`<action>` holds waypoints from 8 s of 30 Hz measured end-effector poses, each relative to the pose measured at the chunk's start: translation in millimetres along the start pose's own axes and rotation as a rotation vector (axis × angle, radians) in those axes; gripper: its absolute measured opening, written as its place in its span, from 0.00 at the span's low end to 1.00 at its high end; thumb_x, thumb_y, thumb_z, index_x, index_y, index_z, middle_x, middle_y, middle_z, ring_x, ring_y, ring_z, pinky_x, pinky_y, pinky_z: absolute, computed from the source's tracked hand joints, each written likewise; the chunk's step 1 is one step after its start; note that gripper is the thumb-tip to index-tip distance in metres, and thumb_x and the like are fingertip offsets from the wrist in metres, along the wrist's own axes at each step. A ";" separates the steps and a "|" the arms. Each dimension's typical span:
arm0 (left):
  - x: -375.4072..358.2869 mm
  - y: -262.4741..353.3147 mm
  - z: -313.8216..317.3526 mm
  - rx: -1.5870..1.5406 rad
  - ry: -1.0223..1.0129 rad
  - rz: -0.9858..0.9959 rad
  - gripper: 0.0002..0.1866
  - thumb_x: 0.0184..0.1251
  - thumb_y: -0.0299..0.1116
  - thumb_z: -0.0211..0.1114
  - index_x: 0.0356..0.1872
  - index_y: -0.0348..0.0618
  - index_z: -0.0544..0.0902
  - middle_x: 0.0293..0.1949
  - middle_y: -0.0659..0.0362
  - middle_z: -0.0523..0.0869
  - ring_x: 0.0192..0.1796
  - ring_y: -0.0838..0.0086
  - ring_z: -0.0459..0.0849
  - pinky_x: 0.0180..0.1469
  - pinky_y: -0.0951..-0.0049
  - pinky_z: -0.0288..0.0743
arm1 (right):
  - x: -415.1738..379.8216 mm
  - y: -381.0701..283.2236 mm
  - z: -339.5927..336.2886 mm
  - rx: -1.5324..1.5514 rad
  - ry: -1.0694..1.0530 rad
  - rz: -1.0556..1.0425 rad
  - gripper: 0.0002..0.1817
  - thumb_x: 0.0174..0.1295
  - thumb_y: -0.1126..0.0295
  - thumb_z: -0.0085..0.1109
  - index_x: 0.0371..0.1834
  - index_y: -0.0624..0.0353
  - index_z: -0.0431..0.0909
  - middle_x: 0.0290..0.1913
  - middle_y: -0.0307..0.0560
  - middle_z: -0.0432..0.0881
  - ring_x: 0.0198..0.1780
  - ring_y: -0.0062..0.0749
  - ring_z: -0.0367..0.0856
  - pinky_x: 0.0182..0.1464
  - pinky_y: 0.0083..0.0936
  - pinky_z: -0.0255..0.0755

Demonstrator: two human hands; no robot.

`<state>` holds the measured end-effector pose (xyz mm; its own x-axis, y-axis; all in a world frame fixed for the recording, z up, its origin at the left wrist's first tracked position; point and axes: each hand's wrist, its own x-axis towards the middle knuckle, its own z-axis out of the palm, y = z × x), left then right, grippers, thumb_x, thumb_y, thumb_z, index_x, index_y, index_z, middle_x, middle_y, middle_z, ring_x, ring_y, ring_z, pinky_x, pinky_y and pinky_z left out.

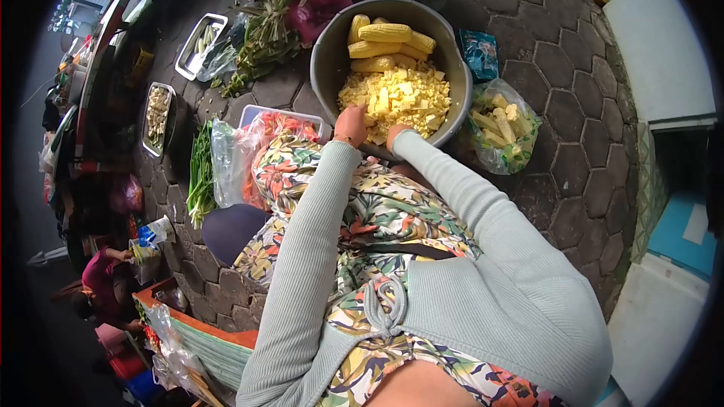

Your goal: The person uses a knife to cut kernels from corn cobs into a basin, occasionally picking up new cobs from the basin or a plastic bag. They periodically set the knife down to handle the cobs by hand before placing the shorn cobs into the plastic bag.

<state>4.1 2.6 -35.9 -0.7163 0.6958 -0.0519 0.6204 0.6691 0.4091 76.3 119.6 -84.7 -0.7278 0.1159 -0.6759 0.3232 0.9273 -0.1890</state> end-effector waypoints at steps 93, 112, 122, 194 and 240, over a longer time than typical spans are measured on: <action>-5.9 29.3 -13.6 -0.301 0.182 -0.120 0.13 0.40 0.27 0.65 0.30 0.40 0.74 0.31 0.51 0.75 0.33 0.56 0.77 0.35 0.63 0.72 | -51.8 25.4 -45.4 0.260 0.236 0.095 0.16 0.63 0.61 0.42 0.43 0.65 0.68 0.37 0.58 0.80 0.41 0.48 0.79 0.42 0.39 0.73; -4.3 27.1 -20.7 -0.155 0.216 0.006 0.13 0.39 0.15 0.55 0.29 0.40 0.77 0.32 0.54 0.73 0.40 0.59 0.73 0.39 0.66 0.70 | -44.9 15.6 -38.2 0.259 0.233 0.131 0.16 0.64 0.61 0.40 0.42 0.66 0.67 0.34 0.57 0.80 0.40 0.50 0.79 0.41 0.41 0.71; -1.6 24.7 -15.9 -0.180 0.215 0.038 0.13 0.38 0.16 0.54 0.30 0.40 0.76 0.31 0.52 0.74 0.40 0.55 0.73 0.41 0.64 0.70 | 16.8 15.5 -40.2 0.211 0.131 0.318 0.16 0.54 0.69 0.50 0.46 0.61 0.72 0.44 0.54 0.79 0.47 0.42 0.78 0.47 0.36 0.72; -2.0 16.2 -7.8 -0.242 0.334 -0.124 0.13 0.33 0.25 0.67 0.26 0.37 0.78 0.28 0.53 0.77 0.27 0.63 0.78 0.31 0.70 0.73 | 4.3 4.3 -19.9 0.288 0.242 0.170 0.17 0.66 0.64 0.34 0.42 0.63 0.72 0.41 0.55 0.80 0.46 0.43 0.79 0.45 0.35 0.73; -0.1 6.1 -8.8 -0.295 0.353 -0.164 0.17 0.38 0.25 0.69 0.35 0.39 0.79 0.32 0.53 0.78 0.32 0.64 0.80 0.35 0.71 0.75 | -33.9 35.5 -20.5 0.368 0.233 0.106 0.16 0.61 0.64 0.42 0.41 0.67 0.71 0.37 0.61 0.79 0.42 0.49 0.79 0.42 0.39 0.73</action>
<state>5.1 4.3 -25.4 -0.8934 0.4223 0.1535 0.4096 0.6246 0.6649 100.0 155.9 -53.8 -0.7824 0.3195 -0.5346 0.5663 0.7223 -0.3971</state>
